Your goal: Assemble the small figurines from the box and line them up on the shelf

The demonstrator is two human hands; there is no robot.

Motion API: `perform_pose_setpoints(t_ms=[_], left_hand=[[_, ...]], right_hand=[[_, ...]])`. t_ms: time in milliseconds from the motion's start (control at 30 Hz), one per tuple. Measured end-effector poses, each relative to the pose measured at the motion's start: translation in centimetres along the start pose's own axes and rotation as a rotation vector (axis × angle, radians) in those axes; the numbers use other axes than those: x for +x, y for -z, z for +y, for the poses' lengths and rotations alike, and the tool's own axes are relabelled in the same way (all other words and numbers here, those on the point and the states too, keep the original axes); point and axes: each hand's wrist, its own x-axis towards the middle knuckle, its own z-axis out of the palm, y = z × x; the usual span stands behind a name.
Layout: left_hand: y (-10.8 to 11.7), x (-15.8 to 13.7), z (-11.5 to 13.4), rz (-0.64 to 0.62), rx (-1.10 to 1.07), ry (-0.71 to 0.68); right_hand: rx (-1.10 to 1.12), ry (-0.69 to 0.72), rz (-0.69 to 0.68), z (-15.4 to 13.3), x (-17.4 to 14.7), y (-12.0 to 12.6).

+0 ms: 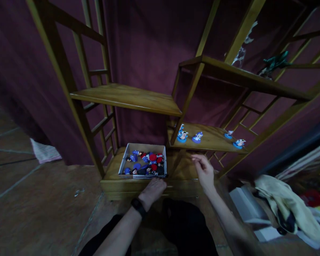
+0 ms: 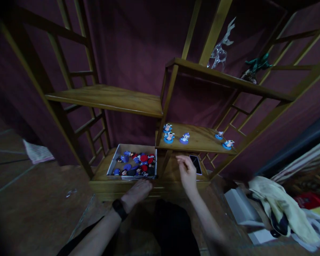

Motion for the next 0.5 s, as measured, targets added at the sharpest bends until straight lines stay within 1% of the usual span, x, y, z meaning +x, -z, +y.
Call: perform_pose_setpoints(t_ms=[100, 167, 267, 367, 467, 500], left_hand=[[0.2, 0.2, 0.1, -0.033, -0.024, -0.024], [0.3, 0.3, 0.0, -0.039, -0.030, -0.010], [0.7, 0.4, -0.9, -0.029, 0.009, 0.052], [1.6, 0.6, -2.7, -0.038, 0.030, 0.112], [2.8, 0.7, -4.6, 0.008, 0.071, 0.233], [3.1, 0.7, -5.1, 0.020, 0.083, 0.239]], right_hand=[[0.110, -0.049, -0.240, 0.3, -3.5, -3.7], [0.149, -0.068, -0.331, 1.1, -4.5, -6.1], [0.181, -0.137, -0.351, 2.9, -4.3, -9.3], [0.200, -0.266, -0.381, 5.1, -3.1, -12.3], [0.232, -0.366, -0.437, 7.1, -2.1, -15.2], [0.228, -0.375, -0.452, 7.7, -1.9, -16.1]])
